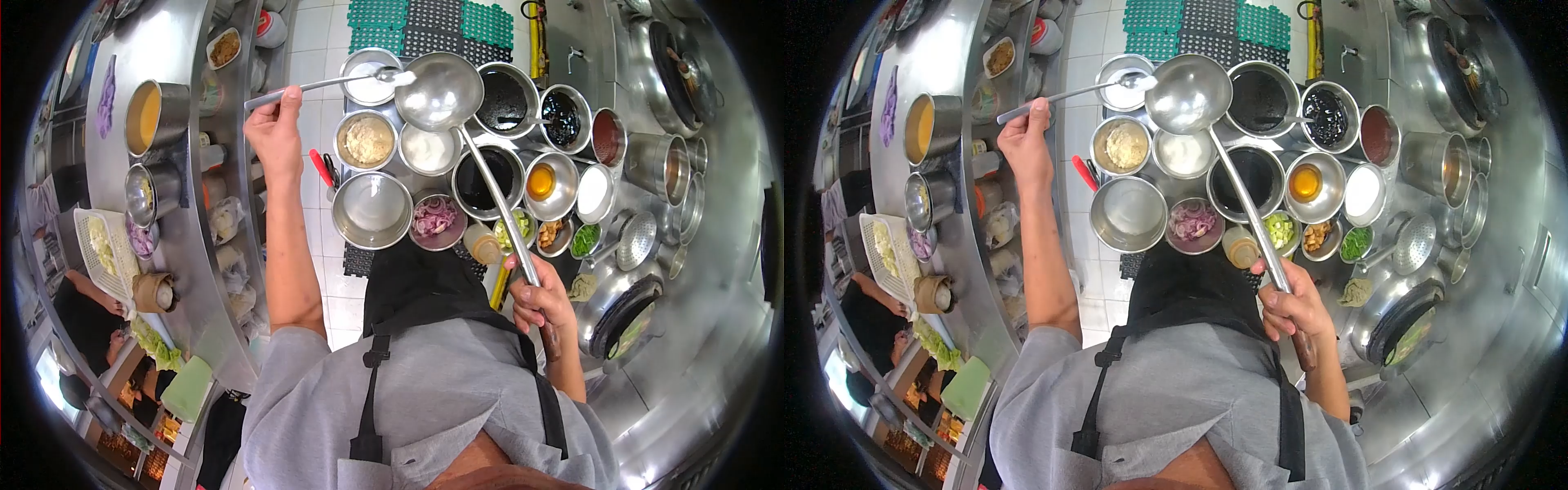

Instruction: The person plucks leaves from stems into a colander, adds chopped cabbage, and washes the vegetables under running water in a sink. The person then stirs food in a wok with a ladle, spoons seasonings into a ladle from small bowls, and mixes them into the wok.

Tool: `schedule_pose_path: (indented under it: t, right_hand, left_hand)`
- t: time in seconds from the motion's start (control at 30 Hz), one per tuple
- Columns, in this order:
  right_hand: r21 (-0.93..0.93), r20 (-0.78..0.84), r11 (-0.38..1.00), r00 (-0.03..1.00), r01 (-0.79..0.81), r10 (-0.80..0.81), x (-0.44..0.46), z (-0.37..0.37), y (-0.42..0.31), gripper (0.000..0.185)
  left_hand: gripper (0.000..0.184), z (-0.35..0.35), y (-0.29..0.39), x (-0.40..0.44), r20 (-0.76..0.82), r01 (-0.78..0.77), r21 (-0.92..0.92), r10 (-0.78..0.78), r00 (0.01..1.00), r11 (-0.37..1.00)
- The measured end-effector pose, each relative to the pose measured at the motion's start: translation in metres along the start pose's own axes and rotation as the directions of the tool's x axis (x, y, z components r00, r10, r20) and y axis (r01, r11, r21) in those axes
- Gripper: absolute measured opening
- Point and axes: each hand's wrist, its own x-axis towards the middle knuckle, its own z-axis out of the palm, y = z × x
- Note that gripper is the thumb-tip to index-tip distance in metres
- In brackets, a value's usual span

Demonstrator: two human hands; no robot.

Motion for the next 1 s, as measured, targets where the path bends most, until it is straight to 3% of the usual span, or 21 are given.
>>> schedule_pose_path:
  t: [0.1, 0.2, 0.37, 0.53, 0.67, 0.8, 0.83, 0.93, 1.0]
  right_hand:
    - [0.007, 0.020, 1.000, 1.000, -0.019, 0.019, 0.001, -0.001, 0.001, 0.047]
    - [0.005, 0.019, 1.000, 1.000, -0.015, 0.015, 0.000, -0.004, 0.001, 0.047]
    - [0.022, -0.015, 1.000, 1.000, -0.013, 0.014, -0.007, -0.005, 0.002, 0.047]
    - [0.028, -0.005, 1.000, 1.000, 0.009, -0.009, -0.011, -0.009, 0.006, 0.048]
    - [0.023, -0.015, 1.000, 1.000, -0.003, 0.003, -0.013, -0.008, 0.006, 0.048]
    - [0.006, -0.004, 1.000, 1.000, -0.008, 0.008, -0.010, -0.009, 0.006, 0.048]
    - [0.002, 0.001, 1.000, 1.000, -0.009, 0.009, -0.009, -0.009, 0.007, 0.048]
    - [-0.014, 0.018, 1.000, 1.000, -0.011, 0.011, -0.006, -0.010, 0.007, 0.048]
    - [-0.014, 0.031, 1.000, 0.999, -0.027, 0.028, -0.004, -0.007, 0.003, 0.048]
  left_hand:
    - [0.017, 0.003, -0.020, 0.002, 0.070, -0.334, 0.362, 0.332, 0.941, 0.870]
    - [0.019, 0.010, -0.040, -0.005, 0.210, -0.407, 0.454, 0.348, 0.913, 0.793]
    - [0.017, 0.021, -0.058, -0.007, 0.291, -0.553, 0.550, 0.477, 0.829, 0.626]
    - [0.019, 0.019, -0.075, -0.006, 0.117, -0.252, 0.507, 0.223, 0.968, 0.824]
    - [0.027, 0.008, -0.093, 0.002, -0.014, -0.020, 0.399, 0.028, 1.000, 0.917]
    - [0.028, -0.005, -0.088, 0.009, -0.100, 0.004, 0.272, 0.025, 0.995, 0.962]
    - [0.025, -0.011, -0.083, 0.013, -0.094, 0.025, 0.306, 0.004, 0.996, 0.952]
    - [0.022, -0.017, -0.051, 0.013, -0.025, 0.029, 0.071, -0.027, 0.999, 0.997]
    - [0.020, -0.010, -0.027, 0.005, -0.005, 0.004, 0.064, -0.003, 1.000, 0.998]
